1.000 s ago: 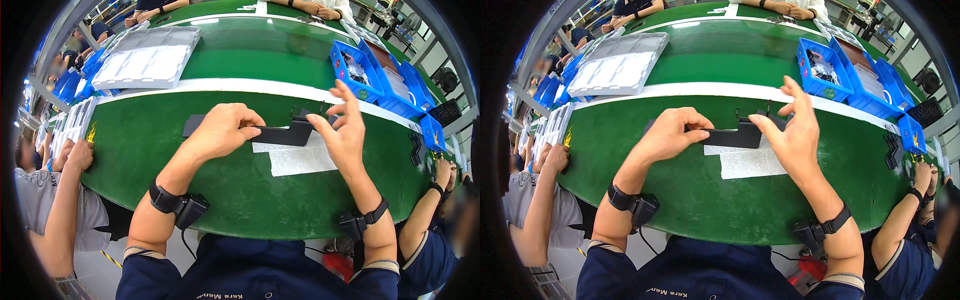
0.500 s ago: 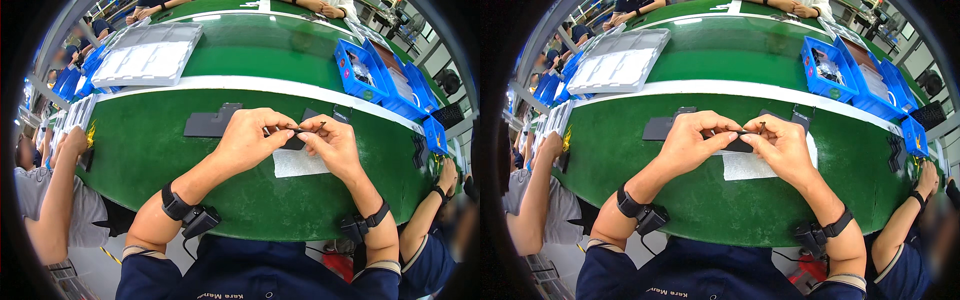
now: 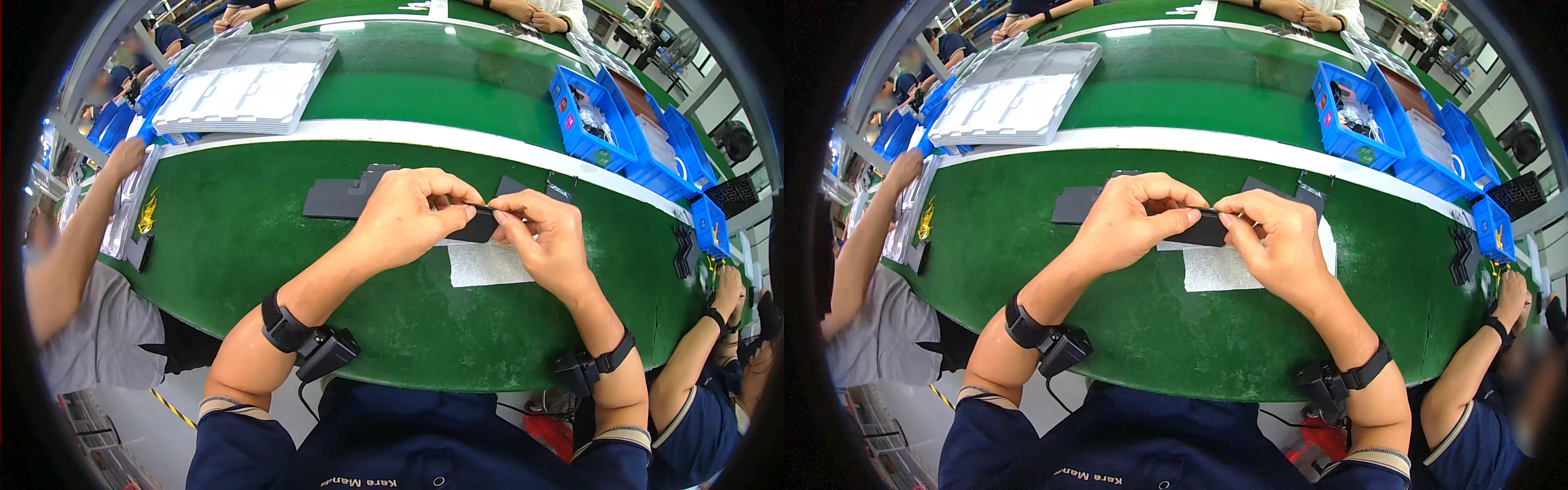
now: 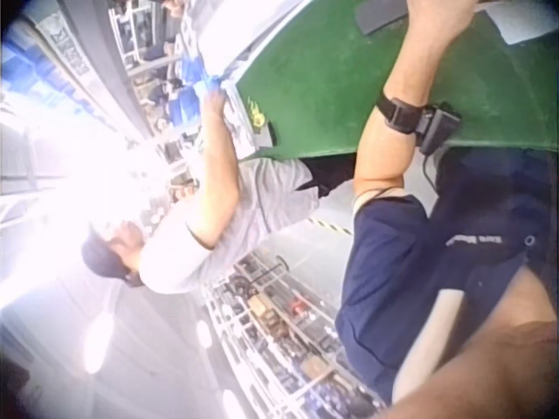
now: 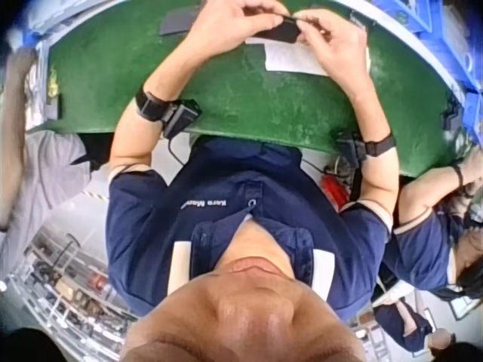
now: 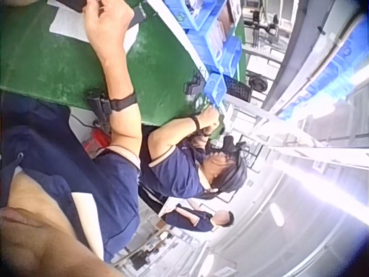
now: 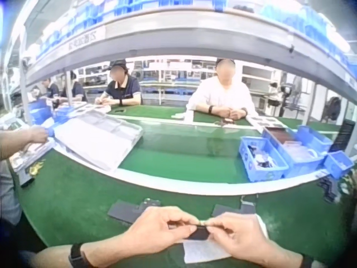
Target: Assembling black plastic components and inserting small parts at a manufacturing workbench.
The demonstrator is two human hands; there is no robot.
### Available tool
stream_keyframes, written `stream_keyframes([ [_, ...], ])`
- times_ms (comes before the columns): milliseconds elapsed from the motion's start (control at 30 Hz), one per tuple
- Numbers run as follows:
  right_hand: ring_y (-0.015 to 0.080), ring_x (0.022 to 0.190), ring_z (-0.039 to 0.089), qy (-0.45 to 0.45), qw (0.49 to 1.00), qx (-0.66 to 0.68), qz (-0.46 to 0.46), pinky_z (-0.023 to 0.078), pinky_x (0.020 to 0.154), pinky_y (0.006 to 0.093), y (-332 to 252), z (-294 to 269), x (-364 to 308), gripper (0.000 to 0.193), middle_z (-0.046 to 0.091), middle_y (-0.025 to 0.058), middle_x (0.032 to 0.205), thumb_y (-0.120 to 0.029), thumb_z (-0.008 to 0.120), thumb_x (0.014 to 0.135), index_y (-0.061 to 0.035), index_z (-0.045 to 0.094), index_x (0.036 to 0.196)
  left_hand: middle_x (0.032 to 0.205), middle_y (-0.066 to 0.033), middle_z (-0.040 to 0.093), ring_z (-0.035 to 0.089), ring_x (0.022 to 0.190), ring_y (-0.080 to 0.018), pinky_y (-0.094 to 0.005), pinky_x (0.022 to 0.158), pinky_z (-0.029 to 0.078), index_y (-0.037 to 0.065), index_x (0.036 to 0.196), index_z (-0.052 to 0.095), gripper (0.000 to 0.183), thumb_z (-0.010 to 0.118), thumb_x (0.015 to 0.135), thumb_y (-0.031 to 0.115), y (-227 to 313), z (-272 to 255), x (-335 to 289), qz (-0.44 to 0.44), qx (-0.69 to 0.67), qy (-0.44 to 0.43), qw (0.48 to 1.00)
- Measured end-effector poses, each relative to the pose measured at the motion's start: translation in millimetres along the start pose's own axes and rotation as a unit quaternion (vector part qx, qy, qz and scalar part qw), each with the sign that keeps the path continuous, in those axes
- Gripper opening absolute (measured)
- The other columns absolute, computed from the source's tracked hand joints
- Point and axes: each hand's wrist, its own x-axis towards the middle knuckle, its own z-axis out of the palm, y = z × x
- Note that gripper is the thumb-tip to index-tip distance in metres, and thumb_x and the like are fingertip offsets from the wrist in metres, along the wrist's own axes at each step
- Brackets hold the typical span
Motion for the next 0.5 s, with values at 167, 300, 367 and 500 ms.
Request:
stream_keyframes([
  [167, 0.0213, 0.07, 0.069, 0.009, 0.992, -0.093, -0.086, 0.055, 0.061, 0.03, 5, 2, 1, 0.021, 0.067, 0.0137, 0.085, 0.009, 0.061, 0.08, 0.0029, 0.067, 0.099, 0.081, -0.0015, 0.069, 0.058, 0.071, -0.0057, -0.0231, 0.064, 0.048, 0.001, 0.098, 0.073, 0.017, 0.065, 0.085, 0.008, -3, 2, 0, -0.009, 0.005, 0.012, 1.0],
  [300, 0.0286, 0.078, 0.069, 0.014, 0.969, -0.178, -0.168, 0.057, 0.068, 0.0334, 6, -1, 2, 0.03, 0.068, 0.0154, 0.092, 0.013, 0.06, 0.075, 0.0017, 0.067, 0.102, 0.085, -0.0023, 0.07, 0.059, 0.076, -0.0061, -0.0236, 0.069, 0.049, 0.001, 0.1, 0.073, 0.019, 0.064, 0.085, 0.007, -4, 5, 1, 0.005, 0.008, 0.026, 1.0],
  [367, 0.0301, 0.079, 0.069, 0.012, 0.963, -0.192, -0.186, 0.057, 0.069, 0.0344, 8, -1, 2, 0.031, 0.068, 0.0158, 0.094, 0.013, 0.059, 0.074, 0.0015, 0.067, 0.102, 0.087, -0.0029, 0.07, 0.06, 0.079, -0.0063, -0.0242, 0.072, 0.049, 0.0, 0.101, 0.072, 0.02, 0.062, 0.087, 0.007, -9, 6, 2, -0.002, -0.01, 0.021, 1.0],
  [500, 0.0325, 0.083, 0.069, -0.01, 0.957, -0.189, -0.222, 0.057, 0.073, 0.0352, 8, -5, 5, 0.034, 0.069, 0.0173, 0.099, 0.014, 0.055, 0.075, 0.0017, 0.068, 0.104, 0.086, -0.0031, 0.07, 0.059, 0.078, -0.0065, -0.0241, 0.072, 0.049, -0.002, 0.102, 0.072, 0.02, 0.06, 0.091, 0.01, -13, 4, 2, 0.013, -0.064, 0.024, 0.998],
])
